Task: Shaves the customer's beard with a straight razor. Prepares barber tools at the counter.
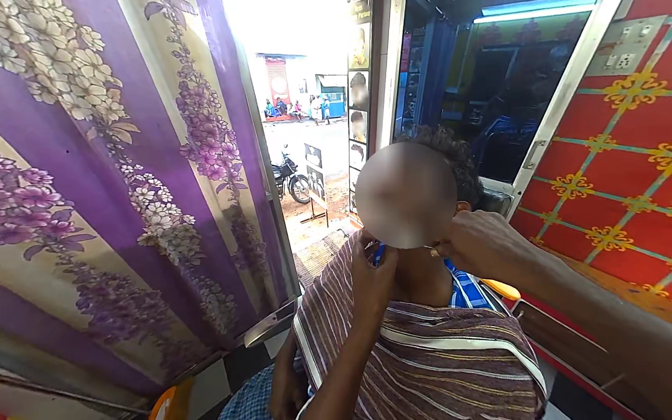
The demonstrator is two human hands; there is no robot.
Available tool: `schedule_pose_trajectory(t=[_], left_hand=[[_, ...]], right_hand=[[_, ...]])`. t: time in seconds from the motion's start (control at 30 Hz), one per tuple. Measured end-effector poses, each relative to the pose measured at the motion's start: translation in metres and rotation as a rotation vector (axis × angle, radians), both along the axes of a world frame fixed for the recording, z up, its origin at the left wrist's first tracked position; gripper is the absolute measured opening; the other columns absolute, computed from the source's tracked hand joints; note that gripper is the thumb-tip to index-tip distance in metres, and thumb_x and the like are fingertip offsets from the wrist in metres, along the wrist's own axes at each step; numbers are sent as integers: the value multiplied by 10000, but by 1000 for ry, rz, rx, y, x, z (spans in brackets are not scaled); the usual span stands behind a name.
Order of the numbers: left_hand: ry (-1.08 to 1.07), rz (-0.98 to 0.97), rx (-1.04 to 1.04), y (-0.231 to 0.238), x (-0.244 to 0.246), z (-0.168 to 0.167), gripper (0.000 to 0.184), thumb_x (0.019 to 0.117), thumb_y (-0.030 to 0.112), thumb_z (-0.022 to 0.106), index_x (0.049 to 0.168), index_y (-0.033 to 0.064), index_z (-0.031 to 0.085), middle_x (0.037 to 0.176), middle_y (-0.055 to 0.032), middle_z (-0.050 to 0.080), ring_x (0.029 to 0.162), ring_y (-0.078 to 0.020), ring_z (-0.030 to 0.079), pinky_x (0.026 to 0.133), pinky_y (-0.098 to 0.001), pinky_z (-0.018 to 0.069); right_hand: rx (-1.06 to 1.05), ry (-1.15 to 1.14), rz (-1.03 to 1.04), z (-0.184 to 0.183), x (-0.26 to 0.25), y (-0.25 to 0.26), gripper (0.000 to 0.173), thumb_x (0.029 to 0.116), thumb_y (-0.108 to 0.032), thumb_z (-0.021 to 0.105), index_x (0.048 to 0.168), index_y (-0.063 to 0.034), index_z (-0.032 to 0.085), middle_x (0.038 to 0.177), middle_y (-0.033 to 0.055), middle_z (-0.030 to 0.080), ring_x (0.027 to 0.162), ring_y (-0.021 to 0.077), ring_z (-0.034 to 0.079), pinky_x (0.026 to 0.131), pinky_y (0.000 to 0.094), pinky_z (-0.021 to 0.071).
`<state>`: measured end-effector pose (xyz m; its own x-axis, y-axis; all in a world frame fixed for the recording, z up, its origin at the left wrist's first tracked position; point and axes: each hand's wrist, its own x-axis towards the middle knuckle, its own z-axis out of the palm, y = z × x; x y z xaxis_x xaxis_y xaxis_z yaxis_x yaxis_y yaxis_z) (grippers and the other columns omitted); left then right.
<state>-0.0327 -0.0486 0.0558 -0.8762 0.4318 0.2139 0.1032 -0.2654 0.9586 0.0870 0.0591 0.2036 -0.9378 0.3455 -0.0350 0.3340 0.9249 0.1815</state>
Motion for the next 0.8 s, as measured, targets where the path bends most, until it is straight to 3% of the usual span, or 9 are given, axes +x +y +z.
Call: schedule_pose_trajectory(t=[0.2, 0.33, 0.43, 0.6, 0.8], left_hand=[[2, 1, 18, 1, -1, -1, 563, 904, 288, 789, 1375, 94, 550, 1282, -69, 664, 1143, -175, 656, 937, -380, 567], [-7, -33, 5, 0, -1, 1, 612, 892, 234, 763, 1428, 83, 510, 1284, -96, 647, 1140, -186, 648, 927, -390, 561], [-10, -18, -45, 3, 0, 3, 740, 872, 372, 809, 1474, 111, 467, 1338, -89, 618, 1178, -193, 629, 964, -414, 547], [-34, 10, -17, 7, 6, 8, 640, 887, 209, 796, 1436, 94, 486, 1280, -103, 633, 1117, -198, 649, 915, -389, 565], [-39, 17, -11, 7, 6, 5, 699, 870, 320, 824, 1438, 100, 482, 1314, -95, 624, 1153, -187, 642, 933, -391, 566]], right_hand=[[32, 77, 9, 0, 1, 2, 150, 1005, -322, 645, 1006, -253, 778, 878, 0, 726, 838, 224, 691, 698, 473, 531], [-152, 97, 198, -2, 10, 16, 131, 1002, -328, 658, 994, -290, 784, 817, -61, 706, 767, 146, 662, 699, 455, 526], [-124, 90, 101, -5, 13, 18, 143, 1010, -345, 648, 1009, -289, 779, 847, -43, 717, 786, 169, 673, 699, 464, 526], [-54, 9, 46, -3, 9, 21, 151, 1006, -346, 647, 1007, -278, 781, 886, -24, 728, 848, 206, 684, 729, 483, 523], [-45, 72, 13, 4, 7, 19, 151, 1002, -349, 653, 1007, -271, 782, 864, -16, 724, 817, 206, 682, 695, 480, 522]])
